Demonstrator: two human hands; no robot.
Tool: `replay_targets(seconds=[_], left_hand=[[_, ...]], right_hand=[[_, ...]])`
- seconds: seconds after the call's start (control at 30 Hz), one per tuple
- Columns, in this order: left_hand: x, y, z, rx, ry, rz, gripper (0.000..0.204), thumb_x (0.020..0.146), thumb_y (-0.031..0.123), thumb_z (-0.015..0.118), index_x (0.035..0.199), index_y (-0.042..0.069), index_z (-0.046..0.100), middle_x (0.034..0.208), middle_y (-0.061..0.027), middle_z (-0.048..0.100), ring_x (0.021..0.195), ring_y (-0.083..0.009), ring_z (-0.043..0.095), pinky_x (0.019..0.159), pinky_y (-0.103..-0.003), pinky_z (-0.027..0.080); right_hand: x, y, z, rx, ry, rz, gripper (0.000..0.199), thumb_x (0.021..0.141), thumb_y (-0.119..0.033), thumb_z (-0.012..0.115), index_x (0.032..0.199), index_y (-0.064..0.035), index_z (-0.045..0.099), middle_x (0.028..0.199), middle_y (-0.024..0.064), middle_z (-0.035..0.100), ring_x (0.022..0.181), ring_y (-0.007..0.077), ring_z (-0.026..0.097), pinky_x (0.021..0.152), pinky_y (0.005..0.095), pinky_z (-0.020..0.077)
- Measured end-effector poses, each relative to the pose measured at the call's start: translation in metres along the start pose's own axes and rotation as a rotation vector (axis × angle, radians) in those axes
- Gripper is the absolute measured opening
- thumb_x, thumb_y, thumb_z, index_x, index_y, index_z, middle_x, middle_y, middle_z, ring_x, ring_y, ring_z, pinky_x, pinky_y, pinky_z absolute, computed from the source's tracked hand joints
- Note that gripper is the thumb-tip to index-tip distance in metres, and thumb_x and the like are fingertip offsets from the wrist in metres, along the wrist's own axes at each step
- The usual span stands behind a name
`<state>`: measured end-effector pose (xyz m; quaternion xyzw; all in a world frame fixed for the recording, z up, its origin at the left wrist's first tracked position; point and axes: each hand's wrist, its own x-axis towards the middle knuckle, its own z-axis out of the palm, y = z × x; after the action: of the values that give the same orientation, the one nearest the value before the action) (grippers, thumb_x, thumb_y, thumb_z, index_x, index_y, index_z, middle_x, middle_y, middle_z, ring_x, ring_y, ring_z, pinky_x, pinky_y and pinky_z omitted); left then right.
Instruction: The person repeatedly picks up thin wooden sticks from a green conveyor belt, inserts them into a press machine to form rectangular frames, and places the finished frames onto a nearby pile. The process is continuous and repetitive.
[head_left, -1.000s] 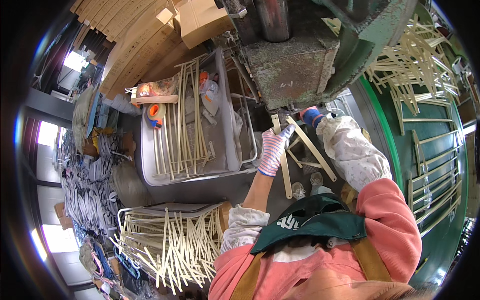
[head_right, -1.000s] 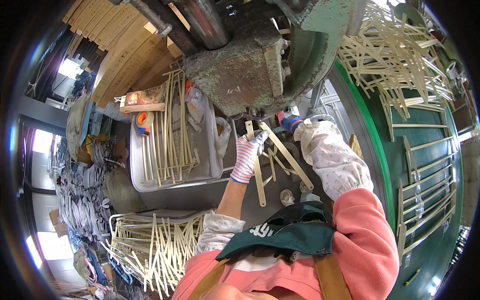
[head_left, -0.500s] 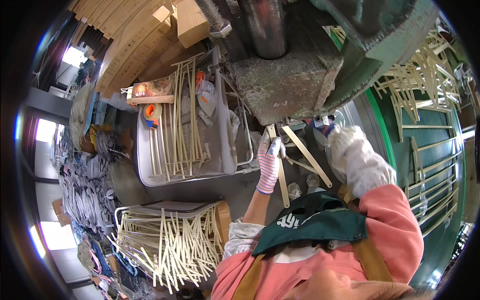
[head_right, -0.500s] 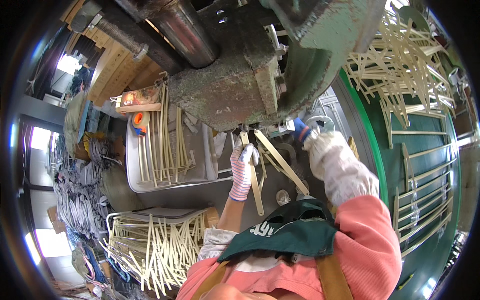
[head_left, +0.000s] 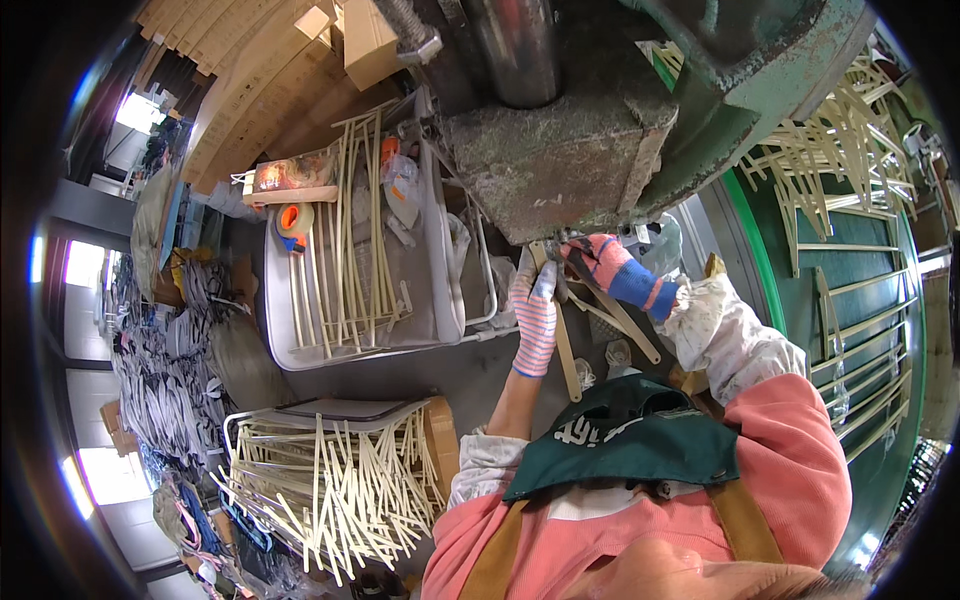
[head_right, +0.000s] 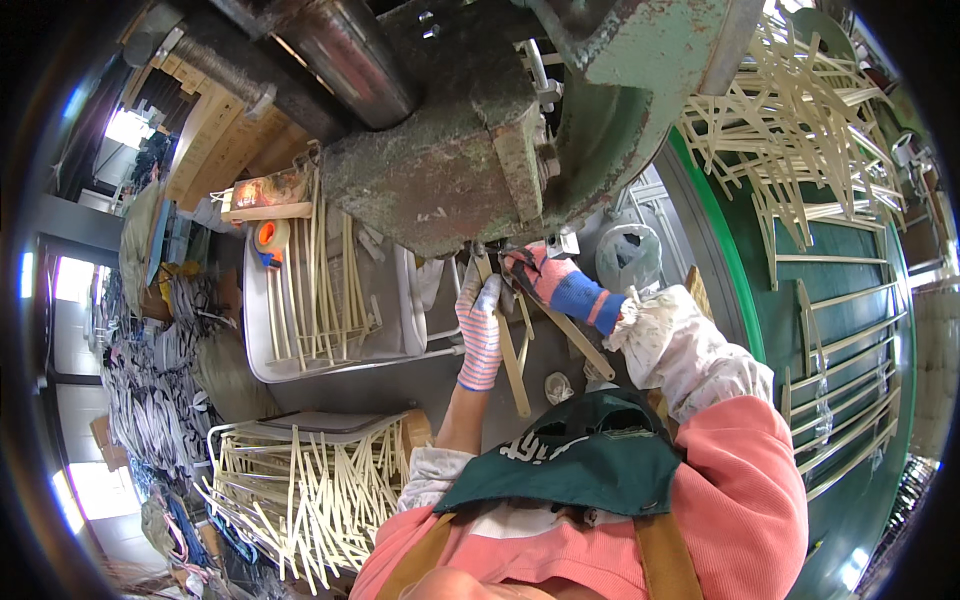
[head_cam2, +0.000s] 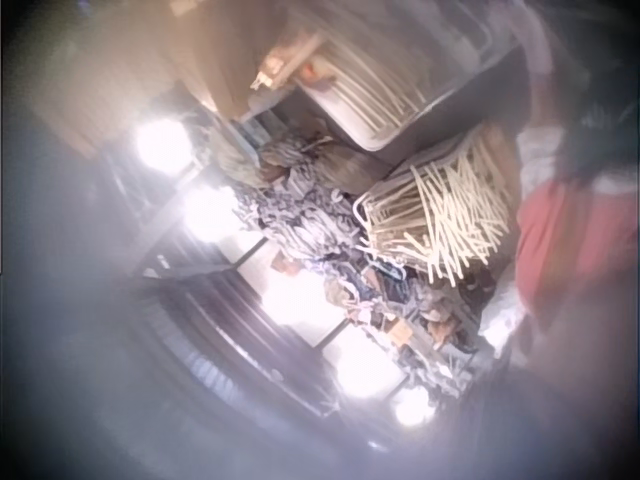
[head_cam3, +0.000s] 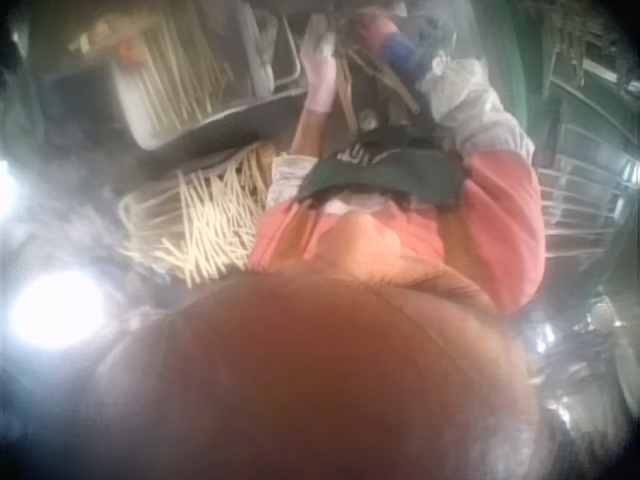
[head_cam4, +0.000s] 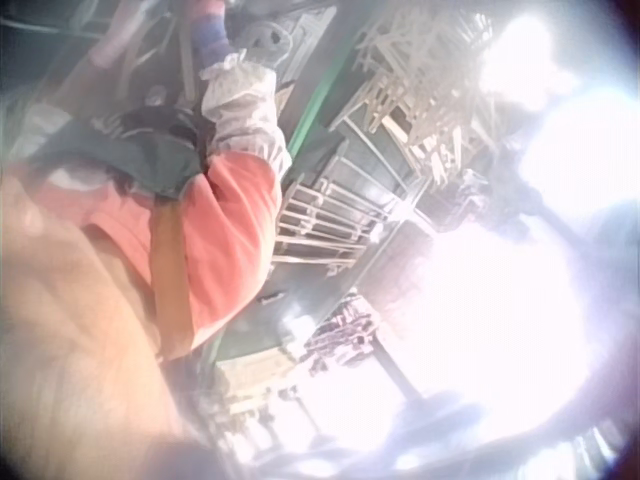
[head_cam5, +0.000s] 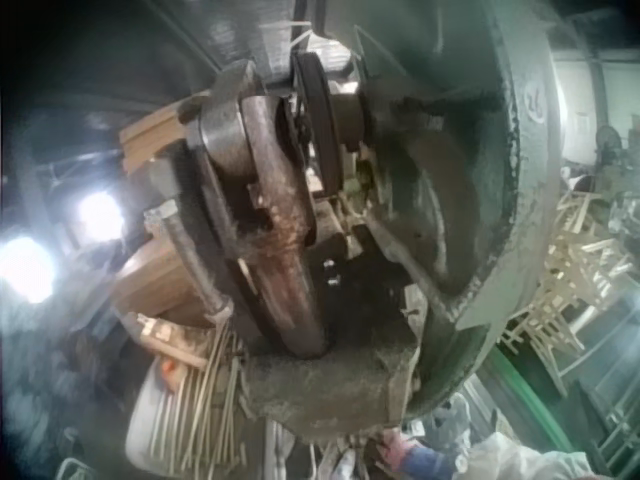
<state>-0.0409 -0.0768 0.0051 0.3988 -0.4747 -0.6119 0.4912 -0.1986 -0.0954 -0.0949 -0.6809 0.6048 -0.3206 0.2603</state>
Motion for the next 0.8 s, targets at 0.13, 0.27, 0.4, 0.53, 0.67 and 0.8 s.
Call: replay_targets(seconds=[0.13,0.27,0.4,0.53,0.67,0.8], left_hand=[[0.003,-0.001,-0.001,-0.065,-0.057,-0.099,0.020,0.089,0.007,0.050,0.106,0.004,0.060,0.067,0.0036,0.052,0.053,-0.0039,0.042,0.048,-0.020,0.034],[0.007,0.008,-0.010,-0.022,-0.141,-0.178,0.029,0.089,0.008,0.053,0.116,0.002,0.058,0.073,0.0042,0.057,0.056,-0.0019,0.046,0.048,-0.018,0.035],[0.010,0.019,-0.019,-0.013,-0.269,-0.181,0.031,0.089,0.009,0.052,0.119,0.003,0.057,0.069,0.0043,0.057,0.052,-0.0013,0.044,0.046,-0.017,0.035],[0.012,0.025,-0.020,-0.091,-0.304,-0.162,0.029,0.090,0.012,0.053,0.117,0.004,0.057,0.065,0.0043,0.055,0.051,-0.0015,0.043,0.046,-0.017,0.033],[0.014,0.029,-0.019,-0.021,-0.350,-0.117,0.029,0.090,0.018,0.053,0.116,0.005,0.058,0.065,0.0037,0.055,0.050,-0.0014,0.041,0.046,-0.018,0.030],[0.017,0.030,-0.022,-0.005,-0.393,-0.169,0.018,0.092,0.019,0.053,0.100,0.004,0.059,0.062,0.0023,0.055,0.048,-0.0023,0.041,0.046,-0.018,0.030]], right_hand=[[-0.013,-0.015,-0.008,0.098,0.014,0.094,0.026,0.091,-0.021,0.051,0.114,-0.0099,0.055,0.083,0.0135,0.060,0.076,0.0297,0.061,0.062,0.0391,0.0490],[-0.002,-0.024,-0.016,0.277,-0.050,0.204,0.025,0.092,-0.026,0.051,0.111,-0.0092,0.050,0.080,0.0134,0.059,0.064,0.0279,0.060,0.057,0.0368,0.0481],[0.008,-0.030,-0.029,0.714,-0.196,0.451,0.033,0.094,-0.036,0.048,0.101,-0.0047,0.040,0.070,0.0151,0.063,0.043,0.0189,0.052,0.039,0.0302,0.0405],[0.009,-0.043,-0.042,0.831,-0.282,0.513,0.036,0.094,-0.039,0.048,0.098,-0.0045,0.040,0.065,0.0180,0.064,0.037,0.0171,0.049,0.035,0.0285,0.0386],[0.009,-0.054,-0.052,0.973,-0.354,0.349,0.037,0.093,-0.040,0.047,0.089,-0.0031,0.052,0.068,0.0164,0.066,0.040,0.0167,0.051,0.036,0.0283,0.0393],[0.009,-0.057,-0.060,0.932,-0.387,0.397,0.033,0.093,-0.033,0.048,0.090,-0.0027,0.061,0.073,0.0133,0.067,0.049,0.0163,0.056,0.042,0.0282,0.0430]])
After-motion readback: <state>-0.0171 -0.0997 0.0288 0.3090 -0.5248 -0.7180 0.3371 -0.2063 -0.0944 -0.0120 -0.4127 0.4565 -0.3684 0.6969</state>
